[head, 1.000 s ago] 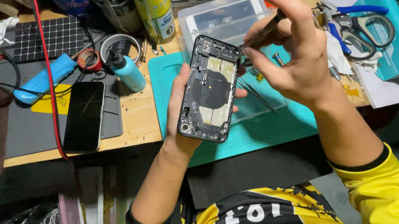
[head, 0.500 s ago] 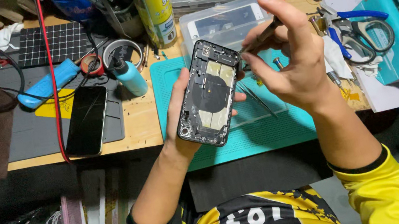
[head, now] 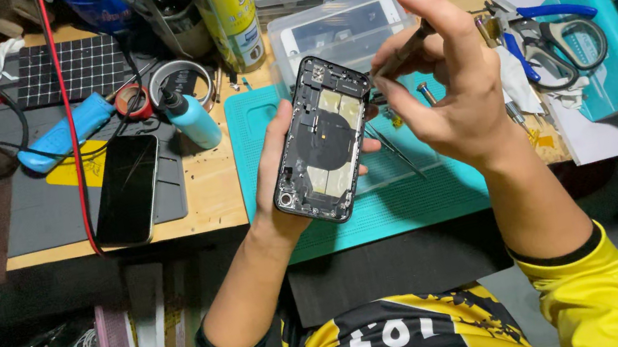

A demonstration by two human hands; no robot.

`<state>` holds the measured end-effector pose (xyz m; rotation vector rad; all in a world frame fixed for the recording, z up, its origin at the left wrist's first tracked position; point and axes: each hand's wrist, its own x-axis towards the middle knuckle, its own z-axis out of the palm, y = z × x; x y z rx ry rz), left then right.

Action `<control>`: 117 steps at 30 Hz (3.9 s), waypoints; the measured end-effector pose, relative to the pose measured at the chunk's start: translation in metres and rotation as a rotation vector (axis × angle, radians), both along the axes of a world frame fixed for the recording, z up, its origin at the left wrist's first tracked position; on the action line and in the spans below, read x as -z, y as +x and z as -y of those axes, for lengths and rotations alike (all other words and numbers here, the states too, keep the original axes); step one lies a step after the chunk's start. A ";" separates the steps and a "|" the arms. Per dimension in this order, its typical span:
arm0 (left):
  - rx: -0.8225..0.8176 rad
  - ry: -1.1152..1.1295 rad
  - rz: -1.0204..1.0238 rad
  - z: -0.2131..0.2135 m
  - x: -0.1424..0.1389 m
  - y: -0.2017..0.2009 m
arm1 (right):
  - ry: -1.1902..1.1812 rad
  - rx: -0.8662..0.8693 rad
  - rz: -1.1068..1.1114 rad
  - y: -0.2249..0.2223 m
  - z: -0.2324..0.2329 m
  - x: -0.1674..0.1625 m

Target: The person holds a disassembled smartphone frame in one hand and uses a screwdriver and tweezers to remove and reposition small internal components and screws, at one point lifting a component out and setting it on the mat before continuing to work on the phone with the screwdriver.

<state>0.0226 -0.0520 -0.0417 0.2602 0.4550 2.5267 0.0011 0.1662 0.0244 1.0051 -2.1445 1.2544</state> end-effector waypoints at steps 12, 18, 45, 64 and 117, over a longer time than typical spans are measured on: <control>-0.011 -0.036 -0.004 0.017 0.004 0.004 | -0.030 -0.027 0.060 0.000 0.013 0.009; -0.004 -0.056 0.007 0.022 0.004 0.005 | 0.000 -0.001 0.036 0.001 0.019 0.008; -0.057 -0.143 0.007 0.017 -0.018 0.014 | 0.031 0.037 -0.042 0.007 0.021 -0.010; -0.046 -0.117 -0.017 0.016 -0.023 0.017 | 0.033 0.029 -0.037 0.012 0.020 -0.016; 0.325 -0.012 0.000 0.056 0.000 -0.013 | -0.164 -0.007 0.769 -0.027 0.028 0.028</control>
